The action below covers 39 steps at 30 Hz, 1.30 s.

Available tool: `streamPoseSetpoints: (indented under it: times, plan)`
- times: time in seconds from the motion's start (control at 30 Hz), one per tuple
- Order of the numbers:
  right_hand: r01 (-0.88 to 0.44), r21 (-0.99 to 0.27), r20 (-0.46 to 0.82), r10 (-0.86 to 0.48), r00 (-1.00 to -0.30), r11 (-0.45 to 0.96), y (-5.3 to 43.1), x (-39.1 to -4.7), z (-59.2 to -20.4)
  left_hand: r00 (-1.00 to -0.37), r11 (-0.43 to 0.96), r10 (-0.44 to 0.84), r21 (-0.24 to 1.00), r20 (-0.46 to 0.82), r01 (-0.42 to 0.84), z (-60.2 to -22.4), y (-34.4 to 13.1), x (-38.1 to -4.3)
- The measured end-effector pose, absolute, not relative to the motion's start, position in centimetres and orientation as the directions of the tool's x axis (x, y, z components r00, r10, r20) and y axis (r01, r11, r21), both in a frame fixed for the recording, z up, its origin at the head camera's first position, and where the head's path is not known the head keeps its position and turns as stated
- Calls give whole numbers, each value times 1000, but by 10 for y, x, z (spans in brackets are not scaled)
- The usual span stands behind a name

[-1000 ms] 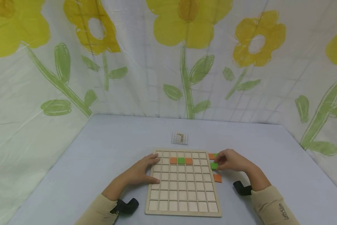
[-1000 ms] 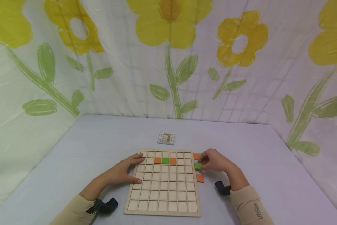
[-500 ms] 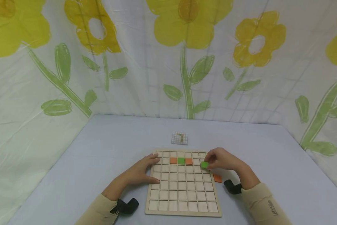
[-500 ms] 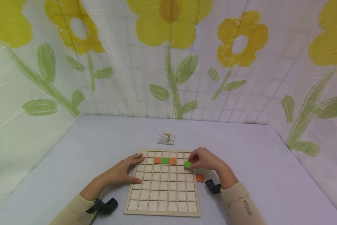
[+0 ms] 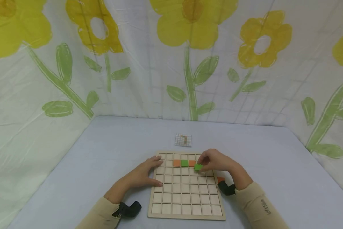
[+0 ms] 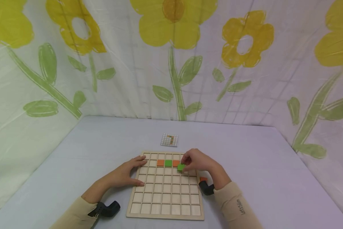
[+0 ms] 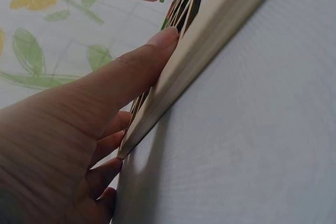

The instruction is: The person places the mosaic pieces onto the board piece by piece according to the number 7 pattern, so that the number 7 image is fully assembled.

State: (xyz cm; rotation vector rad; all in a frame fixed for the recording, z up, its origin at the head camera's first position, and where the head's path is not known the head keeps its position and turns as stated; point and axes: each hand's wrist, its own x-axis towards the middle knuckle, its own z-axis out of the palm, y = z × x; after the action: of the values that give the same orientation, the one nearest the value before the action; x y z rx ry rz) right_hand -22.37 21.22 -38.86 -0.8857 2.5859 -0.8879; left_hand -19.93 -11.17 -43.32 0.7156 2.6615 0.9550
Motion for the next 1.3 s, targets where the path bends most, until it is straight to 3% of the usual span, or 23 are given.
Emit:
streamPoseSetpoints:
  times: [1.3]
  plan:
    - [-423, -639, -82, -604, -793, 642, 191, -219, -398, -860, 670, 509, 646, -40, 366, -433, -112, -199]
